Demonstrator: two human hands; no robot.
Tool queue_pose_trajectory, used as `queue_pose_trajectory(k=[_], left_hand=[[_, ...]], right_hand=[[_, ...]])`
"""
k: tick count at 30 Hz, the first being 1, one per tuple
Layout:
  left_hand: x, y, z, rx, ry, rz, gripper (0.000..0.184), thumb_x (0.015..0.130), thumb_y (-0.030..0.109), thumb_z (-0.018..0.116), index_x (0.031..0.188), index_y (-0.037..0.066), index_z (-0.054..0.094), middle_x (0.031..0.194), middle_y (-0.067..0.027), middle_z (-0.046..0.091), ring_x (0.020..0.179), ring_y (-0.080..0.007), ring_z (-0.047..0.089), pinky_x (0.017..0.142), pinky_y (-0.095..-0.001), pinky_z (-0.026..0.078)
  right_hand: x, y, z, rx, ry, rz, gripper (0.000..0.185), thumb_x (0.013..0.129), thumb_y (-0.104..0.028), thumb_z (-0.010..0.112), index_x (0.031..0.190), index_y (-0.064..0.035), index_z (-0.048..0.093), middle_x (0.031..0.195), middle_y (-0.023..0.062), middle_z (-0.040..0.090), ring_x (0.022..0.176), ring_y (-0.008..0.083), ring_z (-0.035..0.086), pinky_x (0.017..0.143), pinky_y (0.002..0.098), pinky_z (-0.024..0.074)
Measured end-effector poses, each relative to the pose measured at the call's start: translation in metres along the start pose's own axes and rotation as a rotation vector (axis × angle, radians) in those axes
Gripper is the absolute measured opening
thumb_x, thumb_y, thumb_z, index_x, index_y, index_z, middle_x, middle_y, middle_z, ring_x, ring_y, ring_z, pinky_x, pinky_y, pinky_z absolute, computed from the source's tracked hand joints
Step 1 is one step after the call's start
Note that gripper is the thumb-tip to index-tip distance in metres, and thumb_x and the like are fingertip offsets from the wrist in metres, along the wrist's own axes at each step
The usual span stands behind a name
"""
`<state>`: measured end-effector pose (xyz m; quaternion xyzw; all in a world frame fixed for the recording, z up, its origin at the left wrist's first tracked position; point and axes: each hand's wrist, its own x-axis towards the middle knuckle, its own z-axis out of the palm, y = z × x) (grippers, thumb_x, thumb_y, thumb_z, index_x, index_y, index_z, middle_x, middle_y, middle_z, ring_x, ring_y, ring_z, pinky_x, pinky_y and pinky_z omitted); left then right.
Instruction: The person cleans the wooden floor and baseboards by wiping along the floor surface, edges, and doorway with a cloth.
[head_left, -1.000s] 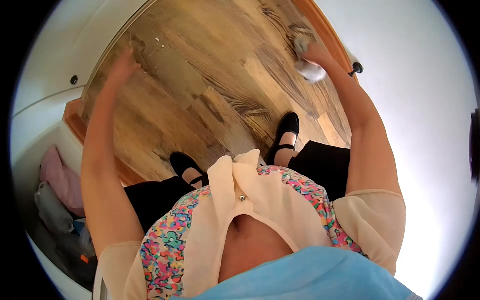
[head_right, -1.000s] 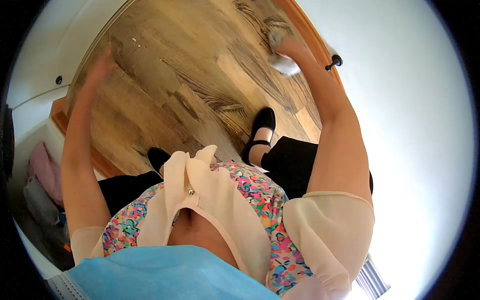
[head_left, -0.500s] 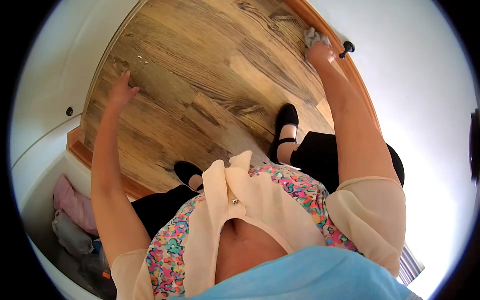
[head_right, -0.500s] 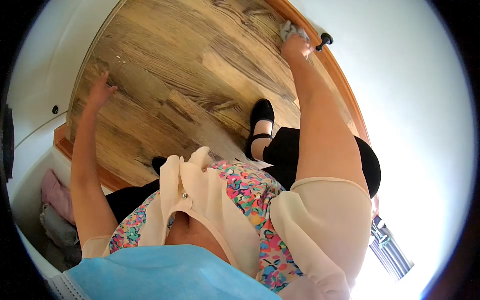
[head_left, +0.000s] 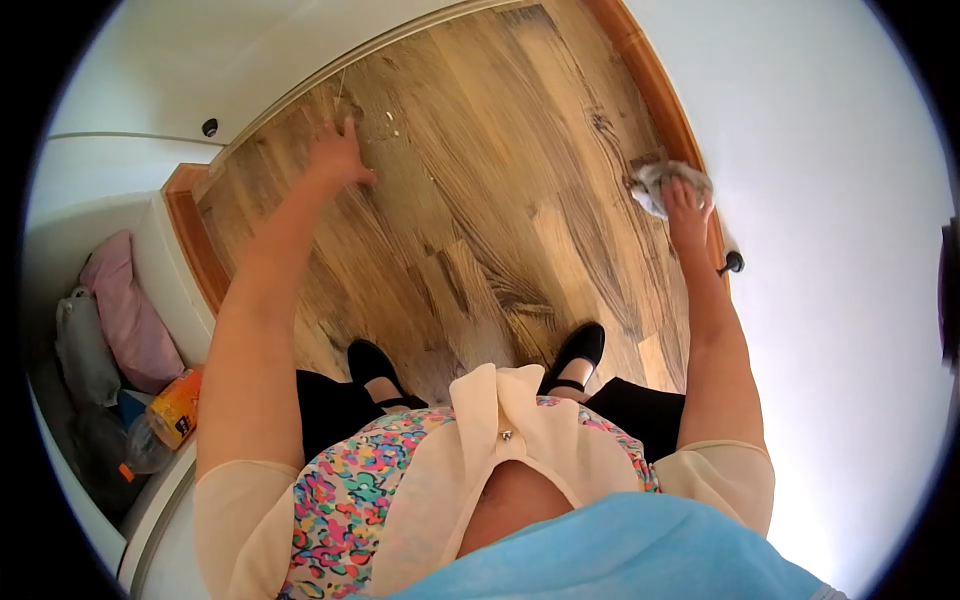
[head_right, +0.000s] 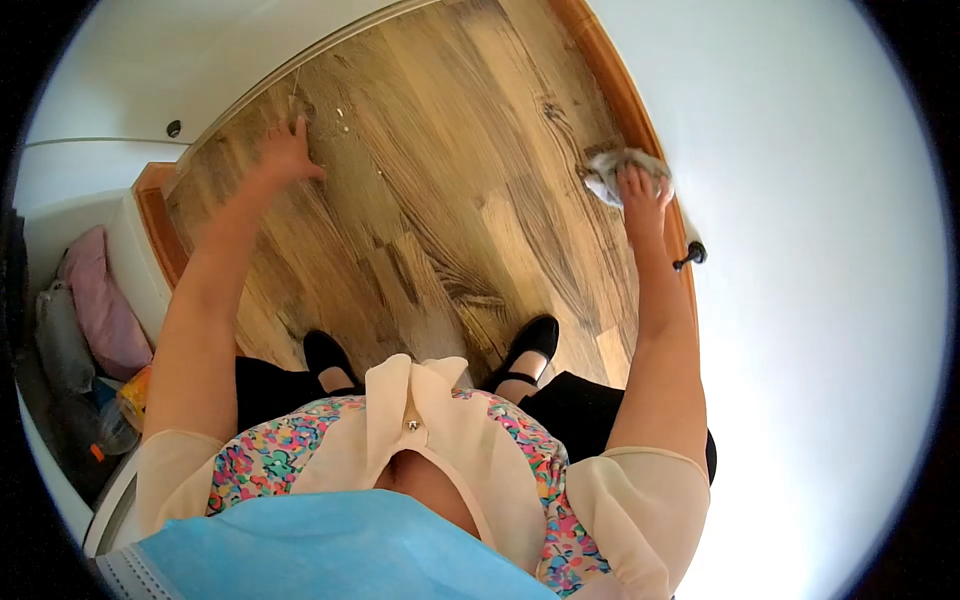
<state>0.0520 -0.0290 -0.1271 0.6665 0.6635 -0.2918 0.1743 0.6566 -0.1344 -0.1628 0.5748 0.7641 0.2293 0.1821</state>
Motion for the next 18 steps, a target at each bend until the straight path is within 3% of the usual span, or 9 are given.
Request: queue_pose_trajectory(k=[2, 5, 8, 14, 18], left_hand=[[-0.007, 0.003, 0.004, 0.176, -0.11, -0.015, 0.128, 0.068, 0.055, 0.081, 0.154, -0.001, 0.005, 0.152, -0.0367, 0.019, 0.142, -0.0474, 0.024, 0.115, -0.0507, 0.025], [0.004, 0.003, 0.008, 0.087, -0.172, -0.014, 0.133, 0.068, 0.055, 0.082, 0.153, -0.003, -0.002, 0.153, -0.0386, 0.011, 0.142, -0.0495, 0.019, 0.115, -0.0489, 0.028], [0.007, 0.006, -0.003, 0.097, -0.228, 0.006, 0.134, 0.067, 0.053, 0.084, 0.151, -0.006, -0.003, 0.151, -0.0409, 0.011, 0.142, -0.0505, 0.02, 0.115, -0.0488, 0.029], [0.015, 0.008, -0.001, 0.132, -0.247, -0.001, 0.133, 0.067, 0.052, 0.083, 0.151, -0.008, 0.0, 0.15, -0.0428, 0.012, 0.142, -0.0506, 0.021, 0.117, -0.0488, 0.024], [0.011, 0.012, -0.008, 0.12, -0.28, -0.021, 0.131, 0.068, 0.051, 0.083, 0.151, -0.008, 0.001, 0.15, -0.0422, 0.012, 0.142, -0.0507, 0.02, 0.117, -0.0471, 0.024]], right_hand=[[0.005, 0.004, 0.014, -0.009, -0.061, -0.103, 0.051, 0.086, -0.01, 0.058, 0.135, -0.0209, 0.052, 0.133, -0.0025, 0.049, 0.127, 0.0182, 0.043, 0.106, 0.0505, 0.0298], [0.038, 0.015, 0.026, 0.067, -0.065, -0.166, 0.034, 0.085, -0.012, 0.058, 0.119, -0.015, 0.059, 0.121, -0.0015, 0.051, 0.117, 0.0192, 0.047, 0.105, 0.0494, 0.0315], [0.086, 0.016, 0.001, 0.07, -0.097, -0.146, 0.027, 0.085, -0.013, 0.055, 0.112, -0.0125, 0.06, 0.118, -0.0002, 0.054, 0.115, 0.0201, 0.049, 0.1, 0.0465, 0.0346], [0.218, -0.018, 0.018, 0.014, 0.142, -0.202, 0.014, 0.083, -0.014, 0.06, 0.096, -0.0134, 0.066, 0.103, 0.0005, 0.055, 0.106, 0.0226, 0.051, 0.095, 0.0463, 0.0381], [0.352, -0.037, 0.0, -0.064, 0.266, -0.174, 0.019, 0.083, -0.016, 0.061, 0.1, -0.0131, 0.068, 0.106, 0.0017, 0.056, 0.107, 0.0239, 0.051, 0.09, 0.049, 0.0399]])
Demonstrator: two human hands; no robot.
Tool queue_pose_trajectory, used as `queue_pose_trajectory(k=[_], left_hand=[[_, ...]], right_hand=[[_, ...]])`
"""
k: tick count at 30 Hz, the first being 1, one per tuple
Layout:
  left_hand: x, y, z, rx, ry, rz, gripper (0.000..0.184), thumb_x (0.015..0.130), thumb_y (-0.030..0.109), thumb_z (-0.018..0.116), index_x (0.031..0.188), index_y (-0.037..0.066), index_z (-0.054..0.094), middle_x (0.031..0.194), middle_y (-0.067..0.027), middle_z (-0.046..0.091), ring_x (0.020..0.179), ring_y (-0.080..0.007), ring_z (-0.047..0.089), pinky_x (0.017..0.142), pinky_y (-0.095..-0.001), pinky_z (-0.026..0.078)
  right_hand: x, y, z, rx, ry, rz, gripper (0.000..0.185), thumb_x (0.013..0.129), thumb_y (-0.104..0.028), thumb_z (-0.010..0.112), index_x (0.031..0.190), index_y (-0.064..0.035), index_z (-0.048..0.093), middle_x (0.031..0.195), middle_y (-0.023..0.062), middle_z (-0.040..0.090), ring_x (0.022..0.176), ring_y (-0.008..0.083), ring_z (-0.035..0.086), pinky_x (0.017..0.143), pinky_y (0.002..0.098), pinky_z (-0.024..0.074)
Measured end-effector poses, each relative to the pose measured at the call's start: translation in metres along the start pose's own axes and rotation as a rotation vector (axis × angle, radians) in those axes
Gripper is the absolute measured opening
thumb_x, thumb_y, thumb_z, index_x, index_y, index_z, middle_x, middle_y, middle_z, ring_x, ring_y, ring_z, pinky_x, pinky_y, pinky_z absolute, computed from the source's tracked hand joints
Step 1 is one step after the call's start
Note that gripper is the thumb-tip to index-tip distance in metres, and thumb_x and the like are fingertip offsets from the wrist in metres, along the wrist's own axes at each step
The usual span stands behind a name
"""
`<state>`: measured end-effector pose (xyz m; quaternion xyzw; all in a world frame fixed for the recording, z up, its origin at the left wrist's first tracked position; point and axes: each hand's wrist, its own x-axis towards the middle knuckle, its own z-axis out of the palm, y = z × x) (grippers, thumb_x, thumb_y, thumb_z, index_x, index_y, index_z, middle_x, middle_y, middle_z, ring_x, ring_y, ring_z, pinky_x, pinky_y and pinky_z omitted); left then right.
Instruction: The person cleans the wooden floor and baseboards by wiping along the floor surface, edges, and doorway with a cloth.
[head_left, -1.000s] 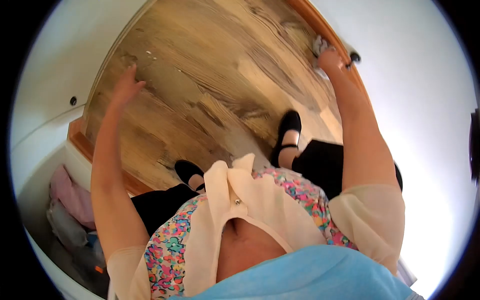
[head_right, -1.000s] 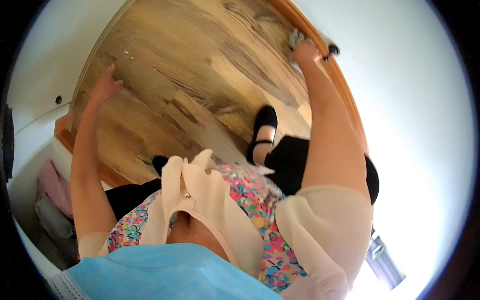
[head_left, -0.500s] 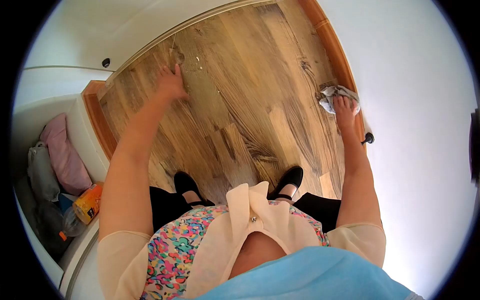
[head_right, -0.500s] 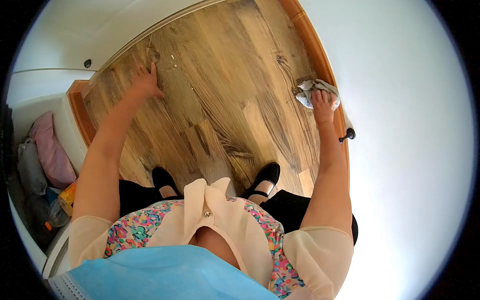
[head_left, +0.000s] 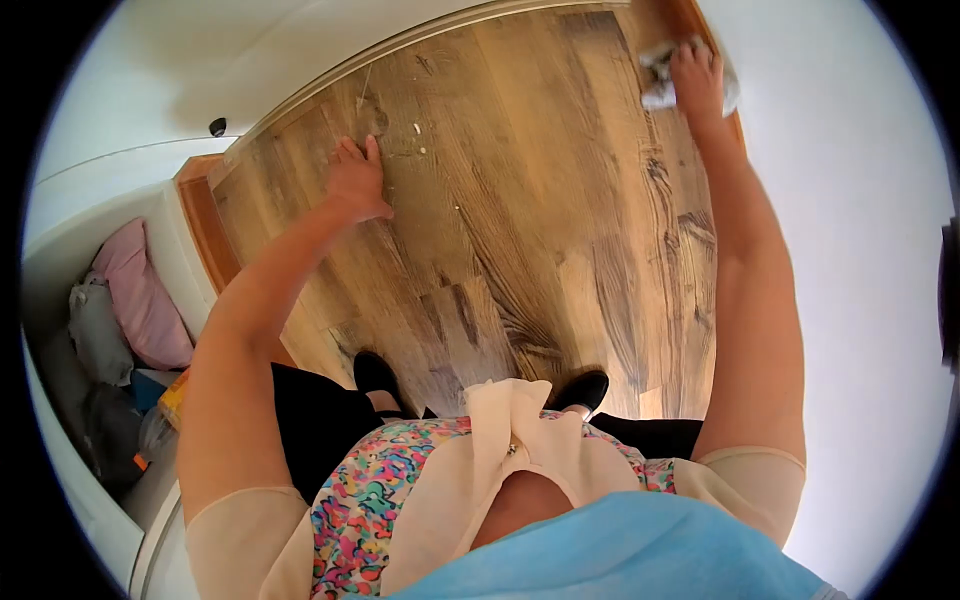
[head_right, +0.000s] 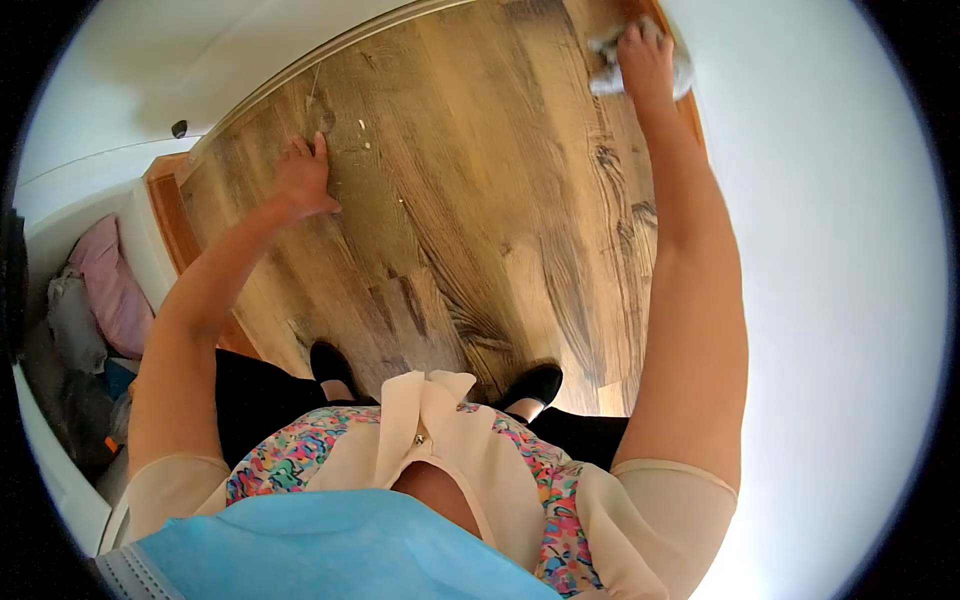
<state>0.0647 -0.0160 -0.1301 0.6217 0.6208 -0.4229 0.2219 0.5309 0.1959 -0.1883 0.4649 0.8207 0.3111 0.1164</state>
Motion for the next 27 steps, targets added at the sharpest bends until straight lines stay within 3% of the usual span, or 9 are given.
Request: queue_pose_trajectory(k=[2, 4, 7, 10, 14, 18, 20, 23, 27], left_hand=[[0.001, -0.003, -0.001, 0.009, 0.031, 0.013, 0.13, 0.067, 0.049, 0.083, 0.151, -0.007, 0.001, 0.151, -0.0412, 0.013, 0.142, -0.0507, 0.021, 0.118, -0.0461, 0.023], [0.004, -0.003, 0.002, 0.006, 0.04, 0.003, 0.13, 0.067, 0.049, 0.083, 0.151, -0.007, 0.002, 0.151, -0.0408, 0.014, 0.142, -0.0504, 0.021, 0.118, -0.0462, 0.024], [0.007, -0.002, 0.005, 0.022, 0.048, -0.005, 0.129, 0.067, 0.051, 0.083, 0.151, -0.007, 0.003, 0.151, -0.0403, 0.015, 0.141, -0.0498, 0.023, 0.117, -0.0463, 0.024], [0.011, -0.001, 0.007, 0.044, 0.05, -0.009, 0.129, 0.067, 0.052, 0.082, 0.152, -0.007, 0.004, 0.151, -0.0402, 0.016, 0.141, -0.0495, 0.024, 0.116, -0.0468, 0.025], [0.012, -0.004, 0.009, 0.063, 0.071, 0.002, 0.129, 0.067, 0.054, 0.082, 0.152, -0.007, 0.005, 0.15, -0.0403, 0.018, 0.141, -0.0497, 0.025, 0.115, -0.049, 0.027], [0.015, -0.007, 0.013, 0.048, 0.085, 0.009, 0.129, 0.067, 0.055, 0.081, 0.152, -0.007, 0.006, 0.15, -0.0405, 0.019, 0.14, -0.0498, 0.026, 0.115, -0.0493, 0.027], [0.011, -0.008, 0.009, 0.058, 0.068, 0.014, 0.13, 0.067, 0.055, 0.081, 0.152, -0.007, 0.006, 0.15, -0.041, 0.019, 0.14, -0.0498, 0.027, 0.114, -0.0484, 0.028], [0.008, -0.007, 0.011, 0.065, 0.075, 0.022, 0.13, 0.066, 0.055, 0.082, 0.152, -0.007, 0.006, 0.149, -0.041, 0.02, 0.139, -0.05, 0.028, 0.113, -0.0483, 0.03], [0.003, -0.005, 0.015, 0.048, 0.106, 0.04, 0.13, 0.066, 0.055, 0.082, 0.151, -0.007, 0.007, 0.148, -0.0414, 0.021, 0.138, -0.0505, 0.03, 0.112, -0.0487, 0.031]], right_hand=[[0.067, 0.011, -0.003, 0.009, 0.1, 0.014, 0.018, 0.081, -0.013, 0.062, 0.098, -0.0136, 0.064, 0.108, 0.0025, 0.056, 0.109, 0.0234, 0.051, 0.086, 0.0471, 0.0423], [0.12, 0.016, -0.004, 0.086, 0.108, 0.025, 0.017, 0.084, -0.015, 0.06, 0.099, -0.0099, 0.068, 0.112, 0.0079, 0.06, 0.118, 0.0282, 0.049, 0.104, 0.0492, 0.0368], [0.136, 0.012, 0.001, -0.002, -0.231, 0.02, 0.023, 0.086, -0.02, 0.057, 0.103, -0.0142, 0.071, 0.111, 0.0023, 0.061, 0.118, 0.024, 0.048, 0.108, 0.0552, 0.0291], [0.137, -0.007, 0.089, 0.047, -0.1, 0.162, 0.027, 0.087, -0.026, 0.056, 0.106, -0.0151, 0.072, 0.112, 0.0012, 0.06, 0.119, 0.0235, 0.046, 0.108, 0.062, 0.0256], [0.135, -0.016, 0.089, -0.166, -0.2, 0.121, 0.035, 0.089, -0.023, 0.052, 0.12, -0.0139, 0.068, 0.132, 0.0027, 0.056, 0.134, 0.0264, 0.035, 0.104, 0.0677, 0.0268], [0.09, -0.024, 0.047, -0.126, -0.247, 0.155, 0.043, 0.089, -0.026, 0.053, 0.127, -0.0089, 0.062, 0.131, 0.0104, 0.058, 0.13, 0.0297, 0.044, 0.103, 0.0589, 0.0362], [0.058, -0.025, 0.014, -0.118, -0.197, 0.155, 0.02, 0.083, -0.012, 0.061, 0.103, -0.0116, 0.065, 0.108, 0.0028, 0.055, 0.109, 0.0239, 0.051, 0.079, 0.0519, 0.0436], [0.006, -0.02, -0.009, -0.051, -0.264, 0.141, 0.02, 0.084, -0.013, 0.06, 0.102, -0.0102, 0.068, 0.11, 0.0035, 0.055, 0.107, 0.0256, 0.051, 0.085, 0.0533, 0.0417], [-0.082, -0.013, -0.027, 0.0, -0.368, 0.086, 0.026, 0.085, -0.012, 0.059, 0.11, -0.0079, 0.065, 0.115, 0.0041, 0.052, 0.107, 0.0268, 0.05, 0.079, 0.0566, 0.043]])
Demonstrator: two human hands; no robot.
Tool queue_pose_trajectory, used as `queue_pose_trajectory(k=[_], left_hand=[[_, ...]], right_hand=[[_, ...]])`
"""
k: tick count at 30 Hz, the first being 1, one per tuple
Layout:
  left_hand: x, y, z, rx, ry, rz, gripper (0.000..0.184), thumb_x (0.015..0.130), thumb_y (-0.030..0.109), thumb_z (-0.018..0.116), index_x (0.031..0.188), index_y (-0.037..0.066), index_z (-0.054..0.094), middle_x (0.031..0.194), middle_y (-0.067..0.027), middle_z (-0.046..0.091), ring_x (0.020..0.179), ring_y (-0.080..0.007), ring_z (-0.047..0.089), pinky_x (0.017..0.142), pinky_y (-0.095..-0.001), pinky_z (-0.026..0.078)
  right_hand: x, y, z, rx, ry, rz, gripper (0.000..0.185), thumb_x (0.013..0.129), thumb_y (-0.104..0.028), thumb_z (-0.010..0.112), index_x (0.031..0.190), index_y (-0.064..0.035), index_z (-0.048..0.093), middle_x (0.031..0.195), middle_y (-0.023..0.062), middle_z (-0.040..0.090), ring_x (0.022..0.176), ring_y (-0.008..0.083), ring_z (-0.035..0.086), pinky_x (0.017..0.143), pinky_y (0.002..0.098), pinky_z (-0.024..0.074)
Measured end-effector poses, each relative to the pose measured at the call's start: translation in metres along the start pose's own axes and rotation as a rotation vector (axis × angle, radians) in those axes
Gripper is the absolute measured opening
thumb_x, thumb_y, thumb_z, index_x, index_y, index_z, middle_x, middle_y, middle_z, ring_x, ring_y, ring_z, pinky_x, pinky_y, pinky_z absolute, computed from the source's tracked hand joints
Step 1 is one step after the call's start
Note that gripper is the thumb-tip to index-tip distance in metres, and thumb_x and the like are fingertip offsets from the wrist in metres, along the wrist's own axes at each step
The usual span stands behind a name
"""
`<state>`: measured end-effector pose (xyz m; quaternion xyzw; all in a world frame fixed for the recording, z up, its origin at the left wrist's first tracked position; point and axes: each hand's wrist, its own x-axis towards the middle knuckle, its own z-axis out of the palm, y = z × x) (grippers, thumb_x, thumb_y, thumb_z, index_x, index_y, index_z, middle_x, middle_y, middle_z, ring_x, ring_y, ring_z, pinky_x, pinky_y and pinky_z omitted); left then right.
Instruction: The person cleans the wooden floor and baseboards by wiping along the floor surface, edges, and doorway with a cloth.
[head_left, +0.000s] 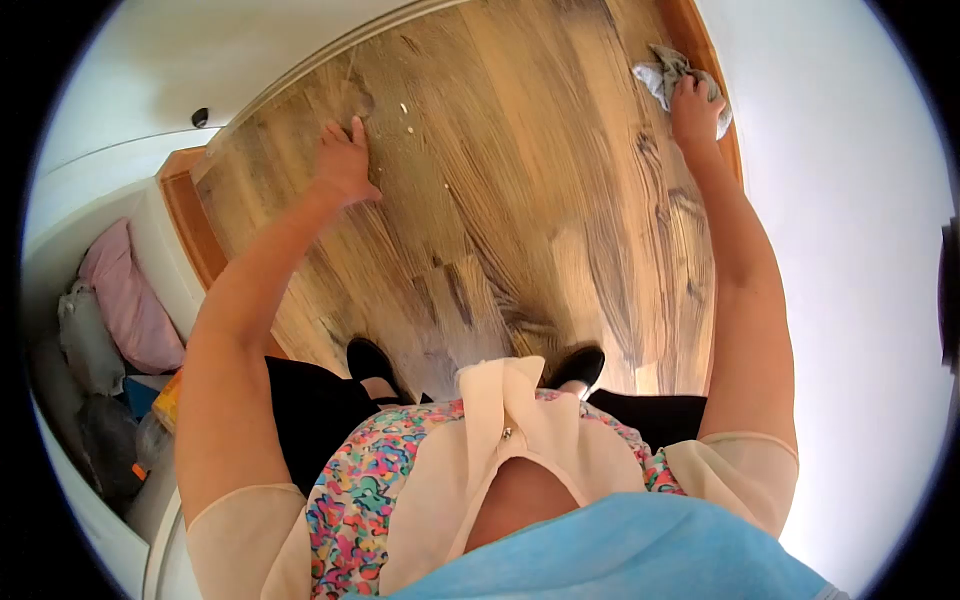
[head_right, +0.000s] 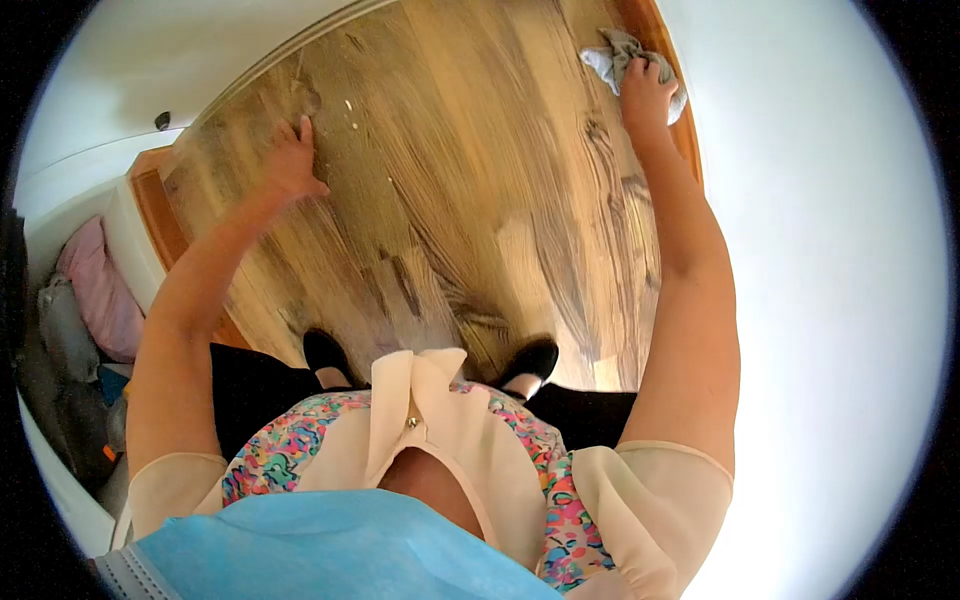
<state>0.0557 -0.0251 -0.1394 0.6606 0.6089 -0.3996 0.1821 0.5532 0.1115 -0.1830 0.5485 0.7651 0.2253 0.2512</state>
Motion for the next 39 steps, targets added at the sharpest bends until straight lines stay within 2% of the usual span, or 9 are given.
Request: queue_pose_trajectory(k=[11, 17, 20, 25, 27, 30, 32, 36, 39], left_hand=[[-0.004, -0.006, 0.024, -0.094, 0.171, 0.018, 0.123, 0.069, 0.055, 0.081, 0.155, 0.003, 0.009, 0.153, -0.0363, 0.014, 0.142, -0.0458, 0.026, 0.113, -0.0462, 0.033], [0.013, -0.048, 0.043, -0.407, 0.164, 0.121, 0.093, 0.087, 0.048, 0.067, 0.155, 0.008, 0.019, 0.158, -0.0225, 0.019, 0.144, -0.0359, 0.027, 0.116, -0.0453, 0.028], [0.041, -0.081, 0.067, -0.594, 0.251, 0.19, 0.082, 0.09, 0.047, 0.062, 0.153, 0.009, 0.025, 0.158, -0.0174, 0.024, 0.144, -0.0331, 0.028, 0.116, -0.0437, 0.028], [0.013, -0.079, 0.028, -0.344, 0.409, 0.19, 0.078, 0.091, 0.04, 0.063, 0.152, 0.007, 0.028, 0.155, -0.0197, 0.03, 0.142, -0.0329, 0.034, 0.115, -0.0414, 0.03], [0.006, -0.077, 0.01, -0.326, 0.459, 0.215, 0.077, 0.091, 0.038, 0.063, 0.151, 0.005, 0.029, 0.153, -0.0203, 0.034, 0.141, -0.0322, 0.036, 0.114, -0.0407, 0.031], [-0.01, -0.059, -0.017, -0.548, 0.498, 0.311, 0.076, 0.089, 0.038, 0.066, 0.148, 0.002, 0.035, 0.149, -0.0211, 0.041, 0.138, -0.03, 0.041, 0.112, -0.038, 0.033], [-0.046, -0.046, -0.049, -0.826, 0.39, 0.379, 0.072, 0.089, 0.038, 0.067, 0.145, 0.001, 0.041, 0.146, -0.0211, 0.045, 0.137, -0.0282, 0.042, 0.112, -0.0356, 0.032], [-0.145, -0.013, -0.099, -0.975, 0.38, 0.483, 0.062, 0.092, 0.029, 0.063, 0.143, -0.001, 0.044, 0.146, -0.0194, 0.046, 0.136, -0.0255, 0.043, 0.112, -0.0343, 0.032], [-0.2, 0.016, -0.097, -1.065, 0.25, 0.509, 0.053, 0.096, 0.021, 0.058, 0.143, -0.001, 0.044, 0.144, -0.0168, 0.048, 0.136, -0.0239, 0.043, 0.113, -0.0338, 0.031]], right_hand=[[-0.319, 0.014, 0.079, -0.054, -0.271, 0.077, 0.044, 0.087, -0.015, 0.058, 0.129, -0.006, 0.052, 0.116, 0.0064, 0.048, 0.102, 0.0233, 0.05, 0.078, 0.0528, 0.0464], [-0.434, -0.002, 0.103, 0.129, -0.936, 0.619, 0.047, 0.086, -0.022, 0.063, 0.128, -0.004, 0.056, 0.13, 0.0114, 0.052, 0.122, 0.0265, 0.051, 0.087, 0.0517, 0.0492], [-0.417, 0.019, 0.076, 0.489, -1.936, -0.042, 0.04, 0.081, -0.035, 0.063, 0.104, -0.0034, 0.072, 0.11, 0.0151, 0.067, 0.103, 0.0226, 0.064, 0.084, 0.0389, 0.0506], [-0.333, 0.058, -0.02, 1.204, -1.548, 0.287, 0.056, 0.094, -0.03, 0.056, 0.143, -0.0071, 0.041, 0.127, 0.0231, 0.056, 0.102, 0.0265, 0.062, 0.087, 0.0432, 0.0524], [-0.307, 0.076, -0.033, 1.236, -1.119, 0.334, 0.065, 0.091, -0.027, 0.06, 0.149, -0.0146, 0.031, 0.146, 0.0206, 0.043, 0.127, 0.0324, 0.048, 0.101, 0.0528, 0.0448], [-0.298, 0.073, 0.01, 1.21, -0.46, 0.057, 0.061, 0.093, -0.028, 0.058, 0.147, -0.015, 0.034, 0.128, 0.0141, 0.056, 0.111, 0.0325, 0.056, 0.089, 0.051, 0.0486], [-0.283, 0.073, -0.024, 0.344, -0.198, 0.17, 0.071, 0.09, -0.03, 0.064, 0.151, -0.026, 0.029, 0.14, 0.0124, 0.048, 0.119, 0.0333, 0.052, 0.089, 0.0536, 0.0475], [-0.272, 0.072, -0.009, 0.267, -0.147, 0.205, 0.072, 0.088, -0.029, 0.067, 0.15, -0.0341, 0.03, 0.147, 0.0107, 0.041, 0.125, 0.0324, 0.048, 0.088, 0.0535, 0.0471], [-0.286, 0.025, 0.059, 0.129, -0.114, 0.231, 0.061, 0.089, -0.016, 0.062, 0.145, -0.0113, 0.037, 0.14, 0.015, 0.044, 0.118, 0.0301, 0.052, 0.084, 0.0546, 0.0477]])
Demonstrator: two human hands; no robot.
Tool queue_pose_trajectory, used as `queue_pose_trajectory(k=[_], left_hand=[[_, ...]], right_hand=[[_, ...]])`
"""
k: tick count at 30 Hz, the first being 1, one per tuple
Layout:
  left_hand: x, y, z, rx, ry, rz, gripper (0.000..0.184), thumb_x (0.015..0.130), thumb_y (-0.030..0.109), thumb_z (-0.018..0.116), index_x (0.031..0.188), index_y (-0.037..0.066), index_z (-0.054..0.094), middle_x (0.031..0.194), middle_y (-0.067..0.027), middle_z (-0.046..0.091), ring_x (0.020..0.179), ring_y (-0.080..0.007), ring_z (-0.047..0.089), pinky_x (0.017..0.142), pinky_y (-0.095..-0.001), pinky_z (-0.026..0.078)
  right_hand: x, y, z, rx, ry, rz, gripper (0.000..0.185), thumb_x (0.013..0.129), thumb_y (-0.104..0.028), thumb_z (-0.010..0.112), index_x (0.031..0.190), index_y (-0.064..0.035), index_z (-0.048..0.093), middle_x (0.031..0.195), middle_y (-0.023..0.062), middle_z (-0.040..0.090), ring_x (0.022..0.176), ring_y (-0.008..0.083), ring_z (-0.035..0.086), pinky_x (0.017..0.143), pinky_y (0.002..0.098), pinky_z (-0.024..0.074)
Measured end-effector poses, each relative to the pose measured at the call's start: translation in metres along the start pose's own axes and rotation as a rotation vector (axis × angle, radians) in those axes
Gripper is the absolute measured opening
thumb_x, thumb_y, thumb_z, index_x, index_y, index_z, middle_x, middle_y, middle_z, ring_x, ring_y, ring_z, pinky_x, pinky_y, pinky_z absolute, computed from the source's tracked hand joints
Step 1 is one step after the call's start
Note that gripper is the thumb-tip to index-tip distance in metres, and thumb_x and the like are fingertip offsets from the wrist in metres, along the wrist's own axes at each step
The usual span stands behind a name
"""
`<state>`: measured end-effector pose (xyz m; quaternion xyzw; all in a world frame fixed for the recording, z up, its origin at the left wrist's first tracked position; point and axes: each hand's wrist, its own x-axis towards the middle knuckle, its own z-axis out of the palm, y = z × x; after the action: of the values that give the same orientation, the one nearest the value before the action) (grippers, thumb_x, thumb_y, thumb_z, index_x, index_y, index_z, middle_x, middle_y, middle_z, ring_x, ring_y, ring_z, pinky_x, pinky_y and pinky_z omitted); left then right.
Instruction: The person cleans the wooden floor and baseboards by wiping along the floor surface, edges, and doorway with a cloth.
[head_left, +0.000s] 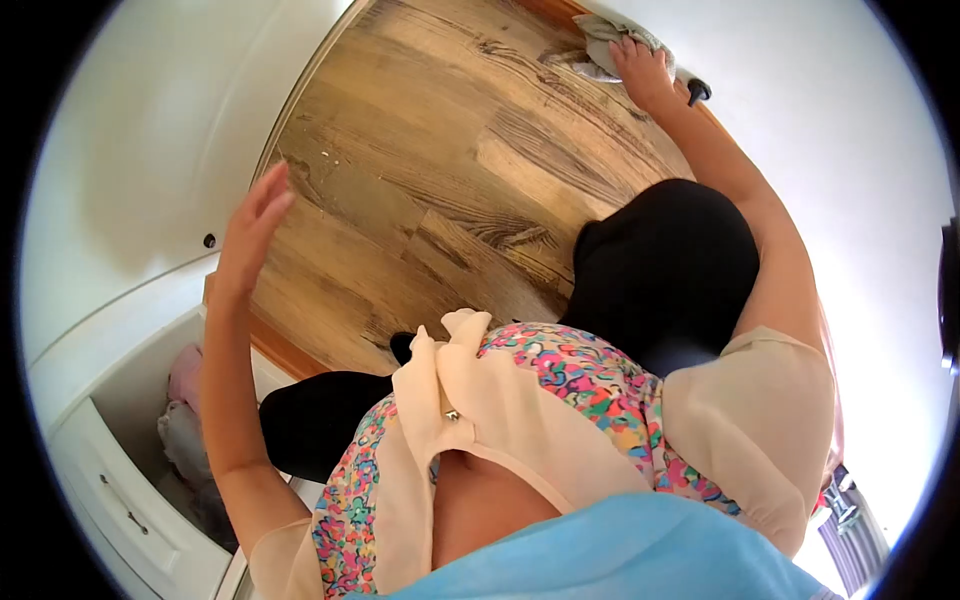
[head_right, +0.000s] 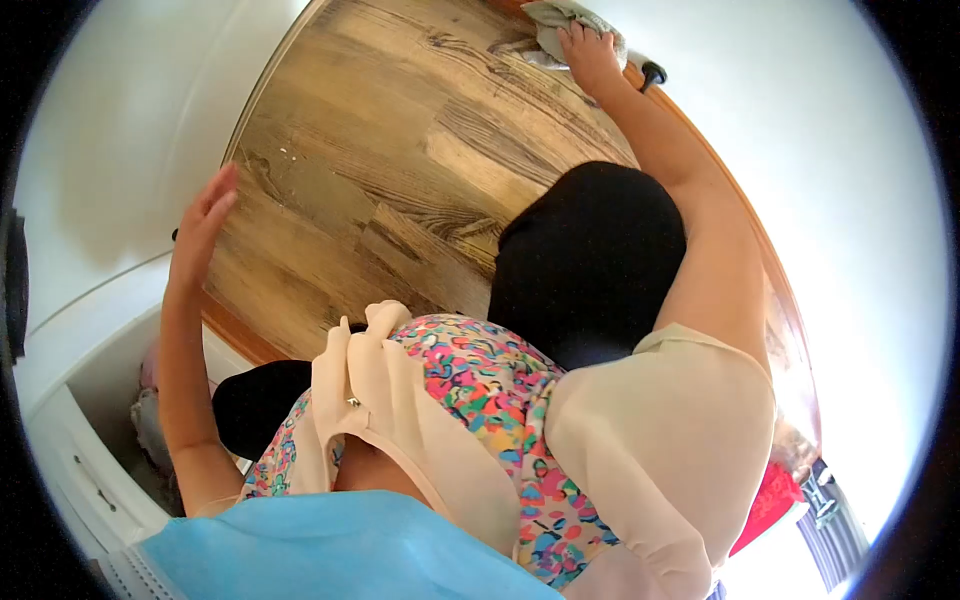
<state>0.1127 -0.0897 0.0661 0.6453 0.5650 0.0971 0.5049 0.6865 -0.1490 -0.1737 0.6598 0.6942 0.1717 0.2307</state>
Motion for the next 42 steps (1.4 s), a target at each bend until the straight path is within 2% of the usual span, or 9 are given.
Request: queue_pose_trajectory(k=[14, 21, 24, 27, 30, 32, 35, 38, 42], left_hand=[[-0.025, -0.038, 0.03, -0.054, -0.072, -0.171, 0.048, 0.096, 0.016, 0.058, 0.141, 0.001, 0.048, 0.137, -0.0141, 0.055, 0.127, -0.0204, 0.051, 0.107, -0.0306, 0.038], [-0.032, -0.064, 0.019, 0.063, -0.17, -0.12, 0.049, 0.097, 0.016, 0.058, 0.142, 0.0, 0.045, 0.135, -0.0148, 0.056, 0.126, -0.0196, 0.052, 0.105, -0.0302, 0.04], [-0.031, -0.066, 0.014, 0.082, -0.223, -0.15, 0.048, 0.098, 0.015, 0.057, 0.142, 0.001, 0.045, 0.135, -0.0151, 0.056, 0.124, -0.0189, 0.052, 0.105, -0.0302, 0.04], [-0.027, -0.066, 0.018, 0.093, -0.22, -0.165, 0.046, 0.098, 0.015, 0.057, 0.141, 0.003, 0.047, 0.132, -0.012, 0.058, 0.121, -0.0174, 0.054, 0.104, -0.0295, 0.04], [-0.024, -0.064, 0.022, 0.083, -0.231, -0.157, 0.047, 0.098, 0.015, 0.057, 0.142, 0.003, 0.046, 0.132, -0.012, 0.059, 0.121, -0.0171, 0.054, 0.104, -0.0296, 0.04], [-0.02, -0.061, 0.025, 0.081, -0.255, -0.158, 0.047, 0.098, 0.015, 0.057, 0.142, 0.003, 0.046, 0.132, -0.0131, 0.058, 0.122, -0.0175, 0.053, 0.104, -0.0296, 0.039], [-0.017, -0.06, 0.028, 0.078, -0.28, -0.152, 0.047, 0.098, 0.015, 0.056, 0.142, 0.002, 0.046, 0.133, -0.0142, 0.058, 0.124, -0.0178, 0.052, 0.105, -0.0296, 0.039], [-0.014, -0.056, 0.031, 0.083, -0.289, -0.137, 0.047, 0.098, 0.015, 0.057, 0.142, 0.002, 0.046, 0.133, -0.0141, 0.058, 0.124, -0.0177, 0.052, 0.104, -0.0297, 0.04], [-0.013, -0.057, 0.036, 0.087, -0.287, -0.134, 0.046, 0.098, 0.014, 0.056, 0.141, 0.001, 0.046, 0.132, -0.0129, 0.059, 0.122, -0.0192, 0.054, 0.105, -0.0303, 0.039]], right_hand=[[-0.029, -0.021, 0.0, 0.334, -0.289, 0.62, 0.058, 0.086, -0.029, 0.064, 0.127, 0.0081, 0.049, 0.122, 0.0291, 0.051, 0.1, 0.0371, 0.059, 0.074, 0.0501, 0.05], [-0.03, -0.033, 0.003, 0.498, -0.396, 0.69, 0.056, 0.087, -0.023, 0.062, 0.131, 0.008, 0.046, 0.123, 0.0302, 0.054, 0.117, 0.0419, 0.054, 0.091, 0.0541, 0.0476], [-0.067, -0.053, 0.018, 0.474, -0.414, 0.442, 0.053, 0.087, -0.023, 0.059, 0.134, 0.0005, 0.047, 0.129, 0.0265, 0.051, 0.124, 0.0417, 0.049, 0.094, 0.0572, 0.0433], [-0.098, -0.052, 0.02, 0.677, -0.374, 0.625, 0.053, 0.083, -0.015, 0.061, 0.135, -0.0184, 0.05, 0.139, 0.0203, 0.045, 0.13, 0.0382, 0.043, 0.103, 0.0589, 0.0351], [-0.12, -0.041, 0.022, 0.825, -0.328, 0.775, 0.059, 0.082, -0.013, 0.061, 0.139, -0.0204, 0.045, 0.136, 0.0179, 0.048, 0.128, 0.036, 0.045, 0.102, 0.0586, 0.0361], [-0.129, -0.041, 0.033, 0.818, -0.291, 0.871, 0.062, 0.08, -0.019, 0.067, 0.138, -0.0181, 0.044, 0.132, 0.0167, 0.049, 0.126, 0.037, 0.045, 0.104, 0.0559, 0.0368], [-0.143, -0.046, 0.051, 0.873, 0.279, 1.243, 0.074, 0.069, -0.034, 0.08, 0.132, -0.0127, 0.047, 0.13, 0.0191, 0.048, 0.125, 0.0383, 0.043, 0.102, 0.0519, 0.0392], [-0.144, -0.034, 0.033, 0.953, 0.304, 1.273, 0.077, 0.071, -0.044, 0.079, 0.133, -0.0123, 0.044, 0.131, 0.0201, 0.047, 0.127, 0.0397, 0.042, 0.101, 0.0526, 0.0388], [-0.14, -0.007, 0.03, 1.307, -0.113, 1.144, 0.063, 0.076, -0.054, 0.071, 0.119, -0.0086, 0.062, 0.114, 0.0209, 0.063, 0.106, 0.0356, 0.06, 0.091, 0.0425, 0.0471]])
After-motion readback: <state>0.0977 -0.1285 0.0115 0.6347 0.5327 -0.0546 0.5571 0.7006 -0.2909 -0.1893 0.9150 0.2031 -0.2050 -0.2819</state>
